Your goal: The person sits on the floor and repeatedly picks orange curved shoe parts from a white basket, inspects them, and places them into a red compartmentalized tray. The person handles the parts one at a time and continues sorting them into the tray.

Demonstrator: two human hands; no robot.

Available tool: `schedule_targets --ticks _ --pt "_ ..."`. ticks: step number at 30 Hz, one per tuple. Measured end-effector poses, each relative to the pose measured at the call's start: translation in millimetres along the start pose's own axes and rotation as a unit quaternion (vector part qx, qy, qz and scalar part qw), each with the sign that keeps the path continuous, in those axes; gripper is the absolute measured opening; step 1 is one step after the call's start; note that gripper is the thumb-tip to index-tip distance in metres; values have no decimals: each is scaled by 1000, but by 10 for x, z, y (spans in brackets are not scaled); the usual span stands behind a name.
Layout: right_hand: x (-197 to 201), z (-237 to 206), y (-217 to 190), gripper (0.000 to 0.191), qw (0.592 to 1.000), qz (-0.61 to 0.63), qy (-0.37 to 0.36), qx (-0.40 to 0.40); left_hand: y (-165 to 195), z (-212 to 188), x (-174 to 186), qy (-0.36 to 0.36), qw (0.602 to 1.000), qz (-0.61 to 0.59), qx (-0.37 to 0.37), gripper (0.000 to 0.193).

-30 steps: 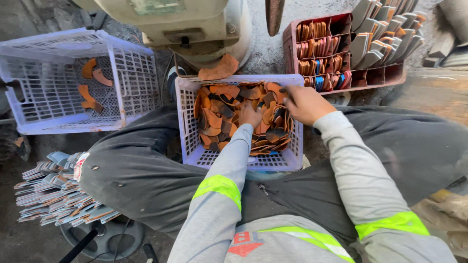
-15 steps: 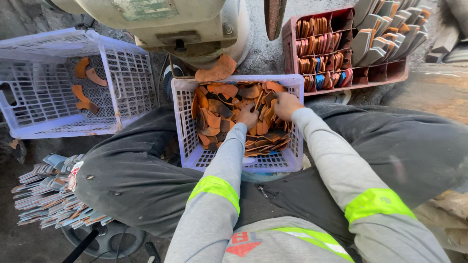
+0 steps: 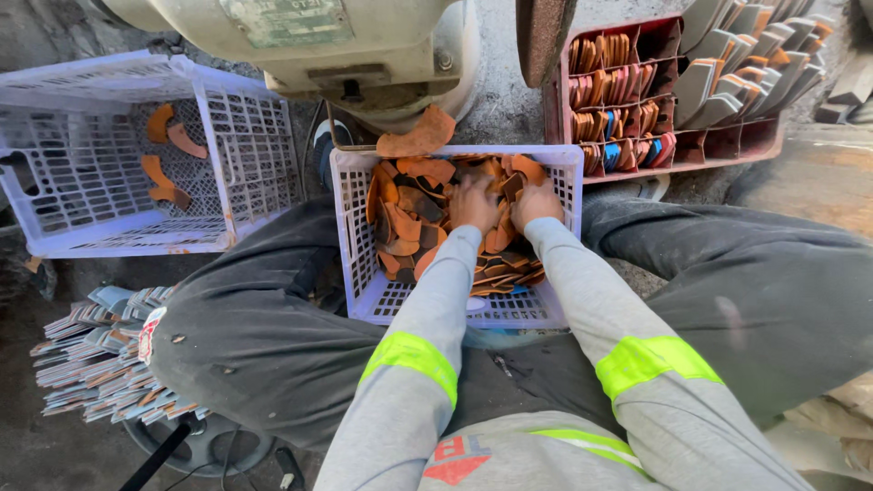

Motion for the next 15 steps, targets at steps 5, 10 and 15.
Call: schedule_targets --ticks 5,10,15 --pt "-43 3 81 59 996 85 35 -4 50 196 -209 24 1000 -15 10 19" --pt "-92 6 177 70 992 87 -31 86 -305 337 153 -12 996 -86 34 21" --pt "24 12 227 52 977 95 -38 190 -574 240 711 -126 992 11 5 27"
Point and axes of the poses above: each hand's wrist, its own z-axis towards the middle knuckle, its own x-axis out of the back of the hand, y = z × x, the point moved 3 cm from there along z, towards the middle knuckle, and after that the axes turned 1 degree about -x, right-handed, at the moved point
